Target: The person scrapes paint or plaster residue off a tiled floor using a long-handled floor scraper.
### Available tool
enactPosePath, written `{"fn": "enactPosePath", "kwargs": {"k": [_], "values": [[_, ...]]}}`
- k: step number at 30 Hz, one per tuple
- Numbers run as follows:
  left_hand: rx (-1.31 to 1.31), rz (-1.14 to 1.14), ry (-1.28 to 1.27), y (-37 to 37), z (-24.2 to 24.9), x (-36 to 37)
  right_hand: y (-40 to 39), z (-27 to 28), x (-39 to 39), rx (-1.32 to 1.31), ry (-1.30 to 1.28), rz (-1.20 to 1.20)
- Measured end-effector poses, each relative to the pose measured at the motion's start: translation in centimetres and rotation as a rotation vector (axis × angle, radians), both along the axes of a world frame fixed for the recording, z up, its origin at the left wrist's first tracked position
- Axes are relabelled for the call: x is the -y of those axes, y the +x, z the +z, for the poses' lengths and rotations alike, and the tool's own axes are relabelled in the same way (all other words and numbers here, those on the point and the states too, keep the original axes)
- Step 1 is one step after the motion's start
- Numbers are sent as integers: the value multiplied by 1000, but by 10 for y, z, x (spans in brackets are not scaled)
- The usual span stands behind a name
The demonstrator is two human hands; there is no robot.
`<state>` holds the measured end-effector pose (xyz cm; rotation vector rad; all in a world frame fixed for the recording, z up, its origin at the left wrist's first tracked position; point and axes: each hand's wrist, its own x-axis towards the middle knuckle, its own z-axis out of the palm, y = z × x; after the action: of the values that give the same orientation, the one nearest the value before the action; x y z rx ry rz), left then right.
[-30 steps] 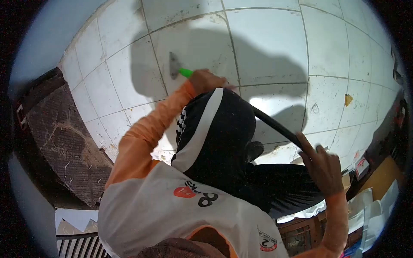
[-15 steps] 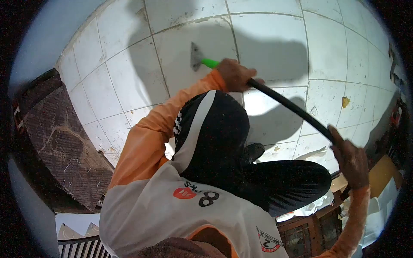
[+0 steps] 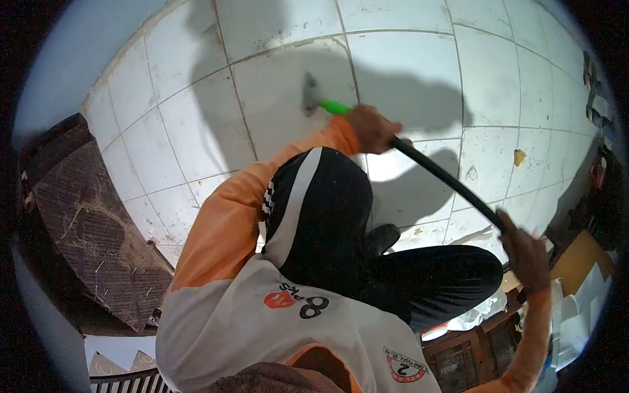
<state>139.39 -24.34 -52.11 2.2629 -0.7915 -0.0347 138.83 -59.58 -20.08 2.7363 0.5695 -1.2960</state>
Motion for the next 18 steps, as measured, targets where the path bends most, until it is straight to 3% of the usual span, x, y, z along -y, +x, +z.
{"fn": "enactPosePath", "kwargs": {"k": [1,3,4,7,12,18], "values": [[1,-56,-39,-4,-1,21,-17,12,9,-48,-46,-100],[10,-119,-39,-2,-3,39,-44,17,25,72,34,23],[24,-182,-33,-1,1,42,-45,17,21,56,74,-62],[149,-66,-74,17,1,16,-23,11,9,-2,52,-204],[164,40,90,40,7,-78,32,-21,-69,65,231,-13],[92,23,178,19,5,-112,0,-67,-64,112,323,85]]}}
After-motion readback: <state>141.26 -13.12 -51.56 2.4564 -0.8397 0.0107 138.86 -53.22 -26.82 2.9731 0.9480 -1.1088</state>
